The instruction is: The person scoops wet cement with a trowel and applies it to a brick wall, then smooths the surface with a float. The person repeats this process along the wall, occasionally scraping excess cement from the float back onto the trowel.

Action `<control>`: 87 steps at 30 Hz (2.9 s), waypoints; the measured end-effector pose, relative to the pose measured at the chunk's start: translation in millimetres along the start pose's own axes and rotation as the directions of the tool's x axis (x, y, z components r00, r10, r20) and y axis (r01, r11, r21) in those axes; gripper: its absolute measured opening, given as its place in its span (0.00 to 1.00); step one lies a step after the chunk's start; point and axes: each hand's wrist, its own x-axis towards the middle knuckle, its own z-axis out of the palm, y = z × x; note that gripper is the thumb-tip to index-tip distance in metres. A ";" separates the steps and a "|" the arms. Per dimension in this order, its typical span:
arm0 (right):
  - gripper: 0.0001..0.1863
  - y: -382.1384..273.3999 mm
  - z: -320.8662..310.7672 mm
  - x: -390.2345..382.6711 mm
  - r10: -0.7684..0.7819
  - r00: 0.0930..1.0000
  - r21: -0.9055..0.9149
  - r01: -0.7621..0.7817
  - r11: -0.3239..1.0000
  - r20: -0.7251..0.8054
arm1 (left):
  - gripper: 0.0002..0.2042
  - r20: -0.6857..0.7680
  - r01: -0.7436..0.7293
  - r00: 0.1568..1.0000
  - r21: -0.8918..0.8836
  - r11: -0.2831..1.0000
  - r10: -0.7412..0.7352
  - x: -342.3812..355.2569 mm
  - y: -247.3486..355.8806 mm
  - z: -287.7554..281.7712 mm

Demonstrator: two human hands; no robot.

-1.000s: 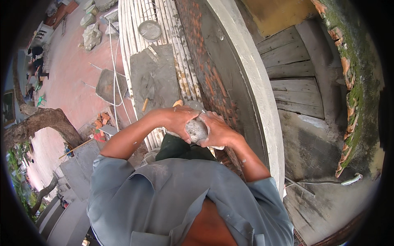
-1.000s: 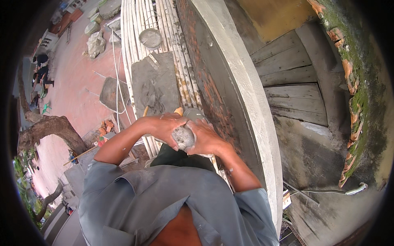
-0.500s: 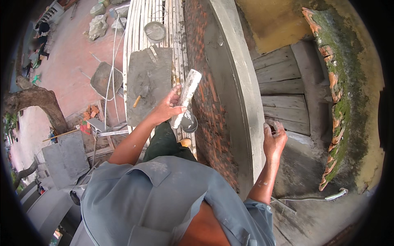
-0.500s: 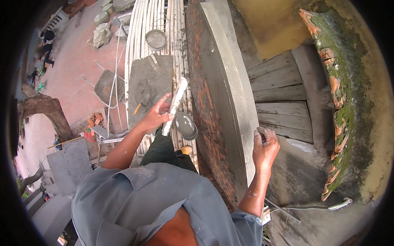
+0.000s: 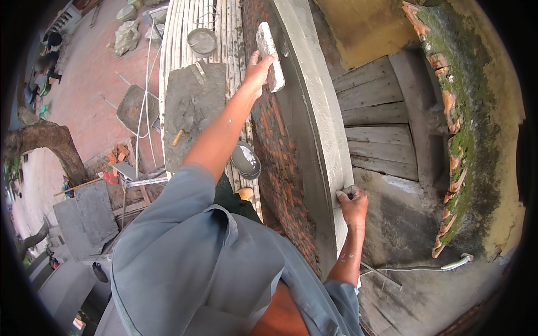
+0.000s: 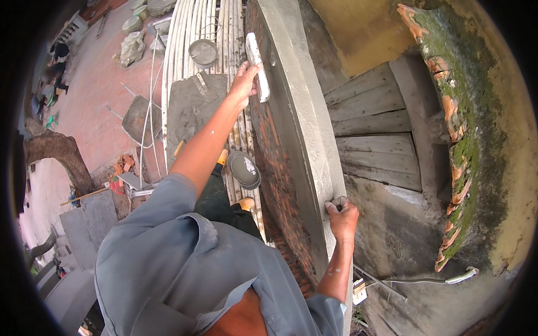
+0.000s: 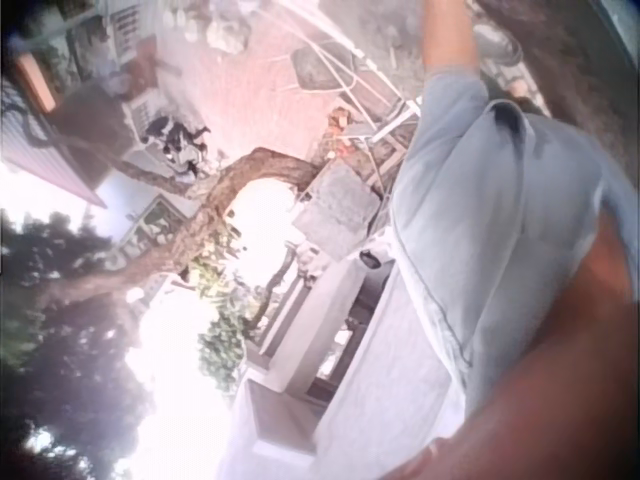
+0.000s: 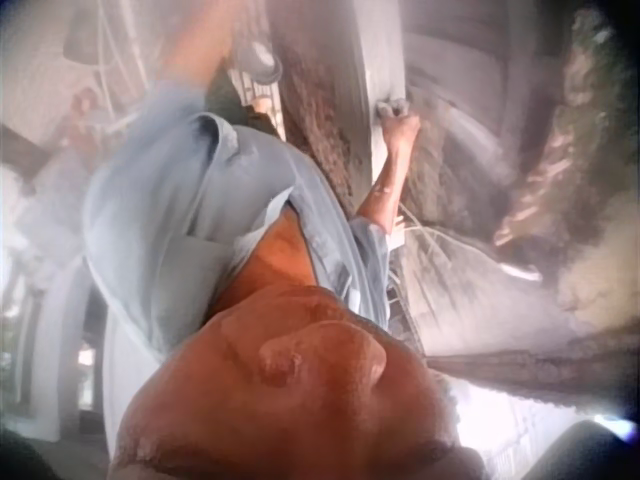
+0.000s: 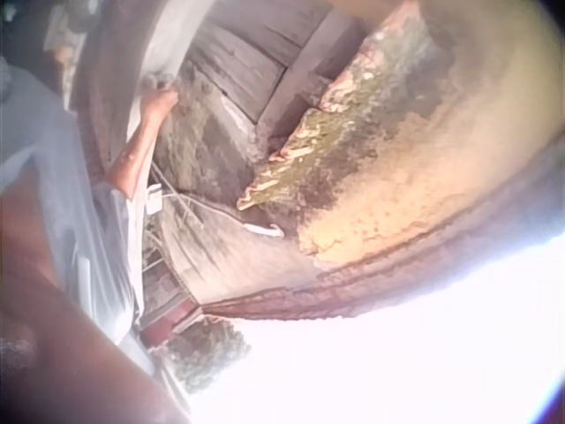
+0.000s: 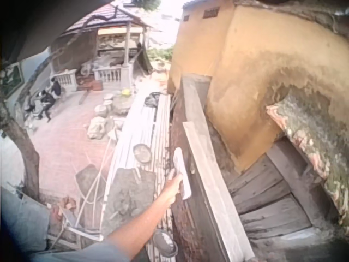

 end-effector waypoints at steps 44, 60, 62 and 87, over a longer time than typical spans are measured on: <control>0.11 -15.1 -5.1 0.6 -0.056 0.998 -0.070 0.055 0.996 -0.008 | 0.48 0.010 0.188 0.982 0.083 0.979 -0.190 -110.0 -110.7 25.7; 0.46 -156.1 87.9 95.8 -0.432 0.882 -0.467 0.306 0.830 -0.189 | 0.47 -0.029 0.160 0.987 0.108 0.981 -0.158 -106.5 -79.1 -65.8; 0.45 -154.1 91.5 99.8 -0.435 0.878 -0.461 0.307 0.832 -0.200 | 0.47 -0.036 0.181 0.983 0.118 0.976 -0.178 -107.4 -78.2 -69.6; 0.43 -3.6 21.0 35.5 -0.524 0.777 -0.537 0.292 0.791 -0.348 | 0.53 0.080 -0.007 0.997 0.048 0.999 0.003 -12.7 11.2 4.0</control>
